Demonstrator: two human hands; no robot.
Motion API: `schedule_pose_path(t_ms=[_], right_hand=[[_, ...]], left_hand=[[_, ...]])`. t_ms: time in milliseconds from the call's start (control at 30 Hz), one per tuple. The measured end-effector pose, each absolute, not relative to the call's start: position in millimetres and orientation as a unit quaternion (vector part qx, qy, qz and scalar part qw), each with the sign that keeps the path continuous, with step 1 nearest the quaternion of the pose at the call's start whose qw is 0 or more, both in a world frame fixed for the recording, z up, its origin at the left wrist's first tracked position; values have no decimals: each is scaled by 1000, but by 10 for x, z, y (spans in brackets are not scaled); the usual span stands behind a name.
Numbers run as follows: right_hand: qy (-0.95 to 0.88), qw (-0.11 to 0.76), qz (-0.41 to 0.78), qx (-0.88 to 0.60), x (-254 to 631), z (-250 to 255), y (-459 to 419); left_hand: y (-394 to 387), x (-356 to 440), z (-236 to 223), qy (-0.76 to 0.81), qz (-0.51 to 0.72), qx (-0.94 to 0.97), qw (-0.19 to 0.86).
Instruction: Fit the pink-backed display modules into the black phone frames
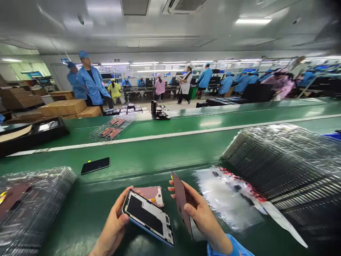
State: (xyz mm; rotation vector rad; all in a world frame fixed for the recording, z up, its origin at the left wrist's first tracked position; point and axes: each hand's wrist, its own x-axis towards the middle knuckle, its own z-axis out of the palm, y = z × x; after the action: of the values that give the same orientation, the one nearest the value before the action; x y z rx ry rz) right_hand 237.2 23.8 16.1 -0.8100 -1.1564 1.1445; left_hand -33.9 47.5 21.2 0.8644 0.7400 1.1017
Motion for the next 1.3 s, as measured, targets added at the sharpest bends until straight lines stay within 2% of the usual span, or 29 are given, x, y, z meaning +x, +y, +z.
schedule_pose_path(t_ms=[233, 467, 900, 1300], right_hand=[[-688, 501, 348, -394, 2160, 234, 10], [-747, 426, 325, -393, 2151, 268, -31], [-748, 426, 326, -392, 2070, 256, -77], [-775, 401, 248, -421, 1960, 117, -181]], left_hand=[[292, -341, 104, 289, 468, 443, 708], [263, -339, 240, 267, 444, 479, 709], [209, -248, 252, 251, 408, 502, 720], [157, -135, 225, 239, 419, 479, 733]])
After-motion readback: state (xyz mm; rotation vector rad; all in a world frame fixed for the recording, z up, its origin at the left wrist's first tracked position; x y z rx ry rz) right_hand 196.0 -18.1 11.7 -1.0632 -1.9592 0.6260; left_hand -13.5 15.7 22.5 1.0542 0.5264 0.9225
